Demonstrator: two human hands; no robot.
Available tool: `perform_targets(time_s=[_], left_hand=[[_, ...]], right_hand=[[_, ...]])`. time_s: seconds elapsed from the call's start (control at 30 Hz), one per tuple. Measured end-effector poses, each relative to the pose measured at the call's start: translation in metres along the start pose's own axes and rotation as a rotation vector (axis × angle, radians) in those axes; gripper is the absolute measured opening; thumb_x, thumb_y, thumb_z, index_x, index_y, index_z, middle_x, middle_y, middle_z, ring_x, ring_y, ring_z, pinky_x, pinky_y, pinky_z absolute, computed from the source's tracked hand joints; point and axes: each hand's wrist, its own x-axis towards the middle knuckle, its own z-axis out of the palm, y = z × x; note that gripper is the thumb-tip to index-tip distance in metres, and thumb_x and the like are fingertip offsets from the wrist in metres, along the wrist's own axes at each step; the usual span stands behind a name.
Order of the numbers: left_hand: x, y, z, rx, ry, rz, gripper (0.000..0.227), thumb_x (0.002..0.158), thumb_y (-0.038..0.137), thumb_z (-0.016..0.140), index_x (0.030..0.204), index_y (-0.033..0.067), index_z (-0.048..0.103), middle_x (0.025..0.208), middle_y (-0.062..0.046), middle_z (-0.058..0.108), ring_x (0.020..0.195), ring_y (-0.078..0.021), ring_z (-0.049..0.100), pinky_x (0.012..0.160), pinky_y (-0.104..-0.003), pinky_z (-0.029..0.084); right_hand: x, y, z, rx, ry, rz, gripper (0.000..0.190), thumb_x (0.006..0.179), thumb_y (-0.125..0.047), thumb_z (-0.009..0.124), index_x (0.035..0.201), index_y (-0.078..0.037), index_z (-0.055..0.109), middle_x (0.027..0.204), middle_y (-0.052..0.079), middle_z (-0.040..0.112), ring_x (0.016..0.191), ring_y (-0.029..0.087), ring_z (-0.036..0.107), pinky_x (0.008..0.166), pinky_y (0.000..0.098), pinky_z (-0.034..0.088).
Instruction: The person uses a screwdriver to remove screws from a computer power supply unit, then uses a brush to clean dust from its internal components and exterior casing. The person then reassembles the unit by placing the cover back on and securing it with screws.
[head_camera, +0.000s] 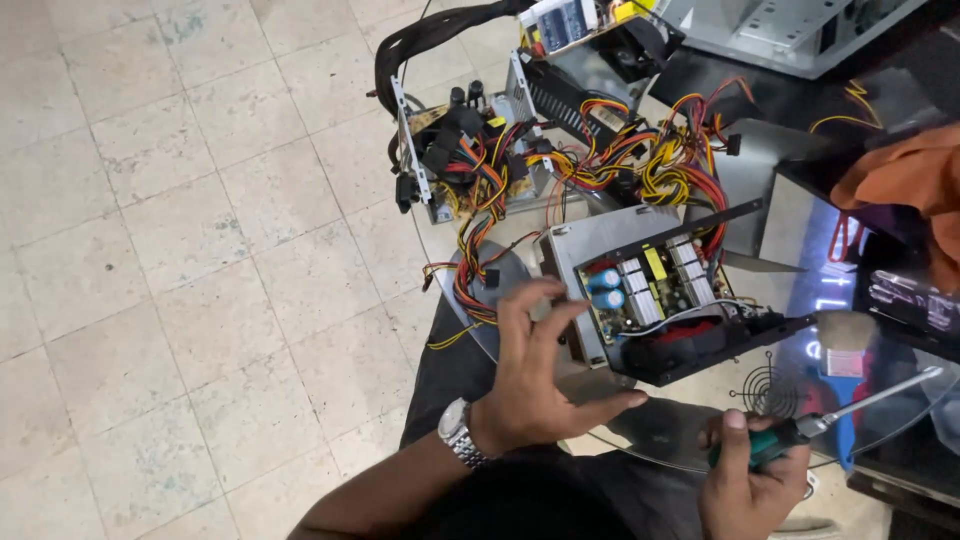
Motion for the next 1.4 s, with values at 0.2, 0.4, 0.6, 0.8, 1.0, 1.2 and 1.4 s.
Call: perform_targets(time_s=[0.2, 0.4, 0.6, 0.8, 1.0, 1.2, 1.4], left_hand=[[0.025, -0.021, -0.015, 0.189, -0.322, -0.048, 0.122, 0.072, 0.08, 0.063, 0.159, 0.0031, 0.021, 0.165, -0.031, 0.018, 0.156, -0.0492, 0.024, 0.125, -0.066, 0.028], [0.028, -0.031, -0.009, 0.233, -0.475, -0.055, 0.13, 0.074, 0.068, 0.081, 0.159, -0.0022, 0.012, 0.164, -0.035, 0.013, 0.154, -0.0528, 0.019, 0.122, -0.063, 0.028], [0.033, -0.035, -0.02, 0.112, -0.61, -0.133, 0.137, 0.067, 0.058, 0.091, 0.16, -0.0019, 0.009, 0.167, -0.028, 0.005, 0.156, -0.0493, 0.017, 0.117, -0.059, 0.039], [0.043, -0.03, -0.034, -0.087, -0.728, -0.164, 0.13, 0.072, 0.063, 0.078, 0.161, 0.0072, 0.002, 0.17, -0.022, 0.0, 0.159, -0.0436, 0.011, 0.123, -0.059, 0.03], [0.069, -0.012, -0.043, 0.086, -0.989, -0.297, 0.152, 0.057, 0.048, 0.098, 0.16, 0.0062, -0.005, 0.172, -0.019, -0.009, 0.159, -0.0424, 0.008, 0.096, -0.052, 0.057], [0.124, 0.005, -0.064, 0.164, -1.024, 0.105, 0.112, 0.079, 0.014, 0.088, 0.161, 0.0042, 0.012, 0.168, -0.024, 0.017, 0.157, -0.0403, 0.021, 0.125, -0.045, 0.025], [0.195, 0.038, 0.009, 0.074, -0.948, 0.47, 0.038, 0.103, 0.02, 0.06, 0.134, -0.0013, 0.057, 0.129, -0.018, 0.063, 0.123, -0.0337, 0.059, 0.108, -0.047, 0.046]], right_hand=[[0.018, -0.015, 0.023, 0.112, -0.121, -0.015, 0.016, 0.106, -0.012, 0.052, 0.113, -0.007, 0.037, 0.144, 0.025, 0.054, 0.139, 0.039, 0.056, 0.114, 0.0548, 0.053], [0.023, 0.033, 0.022, -0.015, -0.102, 0.053, 0.019, 0.104, -0.02, 0.063, 0.115, -0.01, 0.051, 0.107, 0.002, 0.058, 0.103, 0.011, 0.056, 0.097, 0.0276, 0.046], [0.006, 0.032, 0.013, -0.023, -0.065, 0.254, 0.032, 0.099, -0.027, 0.066, 0.123, -0.012, 0.052, 0.094, 0.0, 0.057, 0.085, 0.009, 0.053, 0.077, 0.0254, 0.044], [-0.035, 0.037, 0.01, -0.062, 0.1, 0.156, 0.018, 0.097, -0.018, 0.069, 0.105, -0.007, 0.057, 0.092, 0.004, 0.056, 0.09, 0.015, 0.054, 0.082, 0.029, 0.045], [-0.039, 0.071, 0.003, -0.077, 0.12, 0.198, 0.02, 0.098, -0.019, 0.069, 0.108, -0.007, 0.057, 0.094, 0.002, 0.057, 0.09, 0.015, 0.056, 0.082, 0.0295, 0.046], [-0.033, 0.116, -0.003, 0.057, 0.011, 0.146, 0.045, 0.098, -0.022, 0.065, 0.138, -0.005, 0.054, 0.108, 0.008, 0.064, 0.106, 0.023, 0.062, 0.083, 0.042, 0.052], [-0.025, 0.091, 0.009, 0.327, -0.083, 0.056, 0.019, 0.103, -0.014, 0.057, 0.119, -0.006, 0.051, 0.099, 0.006, 0.052, 0.08, 0.031, 0.072, 0.069, 0.048, 0.065]])
